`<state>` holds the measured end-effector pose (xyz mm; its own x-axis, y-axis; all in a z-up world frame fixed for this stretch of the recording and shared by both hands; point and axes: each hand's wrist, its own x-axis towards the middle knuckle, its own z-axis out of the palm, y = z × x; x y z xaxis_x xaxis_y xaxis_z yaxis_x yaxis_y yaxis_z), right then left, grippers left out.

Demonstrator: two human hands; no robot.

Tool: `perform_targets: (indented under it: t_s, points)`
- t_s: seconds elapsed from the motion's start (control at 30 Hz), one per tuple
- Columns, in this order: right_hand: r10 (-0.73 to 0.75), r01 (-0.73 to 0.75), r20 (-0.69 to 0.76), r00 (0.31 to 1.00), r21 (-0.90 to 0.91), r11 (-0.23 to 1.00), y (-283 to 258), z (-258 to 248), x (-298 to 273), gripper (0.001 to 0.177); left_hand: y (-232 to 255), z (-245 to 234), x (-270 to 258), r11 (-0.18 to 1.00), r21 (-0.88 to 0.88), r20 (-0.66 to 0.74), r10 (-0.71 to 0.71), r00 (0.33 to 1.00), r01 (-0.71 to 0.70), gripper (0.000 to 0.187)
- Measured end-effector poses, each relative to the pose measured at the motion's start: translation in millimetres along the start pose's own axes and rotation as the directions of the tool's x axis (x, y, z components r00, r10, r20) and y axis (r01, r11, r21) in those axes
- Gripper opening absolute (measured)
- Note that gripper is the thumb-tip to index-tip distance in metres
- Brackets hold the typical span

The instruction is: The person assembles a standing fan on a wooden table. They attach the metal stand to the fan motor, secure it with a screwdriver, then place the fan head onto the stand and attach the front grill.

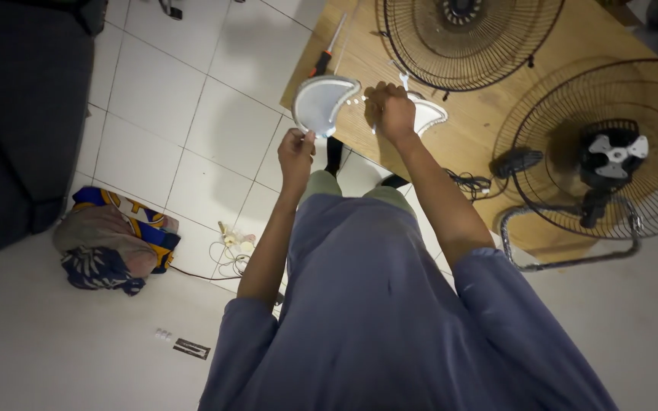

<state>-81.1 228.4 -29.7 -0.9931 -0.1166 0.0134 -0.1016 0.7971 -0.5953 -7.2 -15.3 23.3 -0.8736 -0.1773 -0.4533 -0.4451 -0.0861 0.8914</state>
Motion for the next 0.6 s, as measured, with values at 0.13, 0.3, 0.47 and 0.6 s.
perform_targets:
  t_s: [0.13, 0.3, 0.47, 0.6]
  points:
    - [-0.056, 0.057, 0.014, 0.998, -0.05, 0.997, 3, 18, 15, 0.023, 10, -5, 12, 0.998, -0.05, 0.04, -0.035, 0.999, 0.037, 0.02]
    - [-0.07, 0.072, 0.019, 0.997, -0.111, 0.991, 9, 35, 25, 0.014, 23, -1, 24, 0.994, -0.094, 0.067, -0.042, 0.997, 0.048, 0.02]
    - [-0.098, 0.099, 0.016, 0.995, -0.102, 0.99, 6, 35, 29, 0.008, 48, 11, 31, 0.988, -0.155, 0.104, 0.032, 0.994, -0.015, 0.021]
    - [0.045, 0.003, -0.143, 0.989, 0.316, 0.949, -14, 12, 8, 0.007, 76, 30, 31, 0.972, -0.207, 0.156, 0.149, 0.976, -0.116, 0.02]
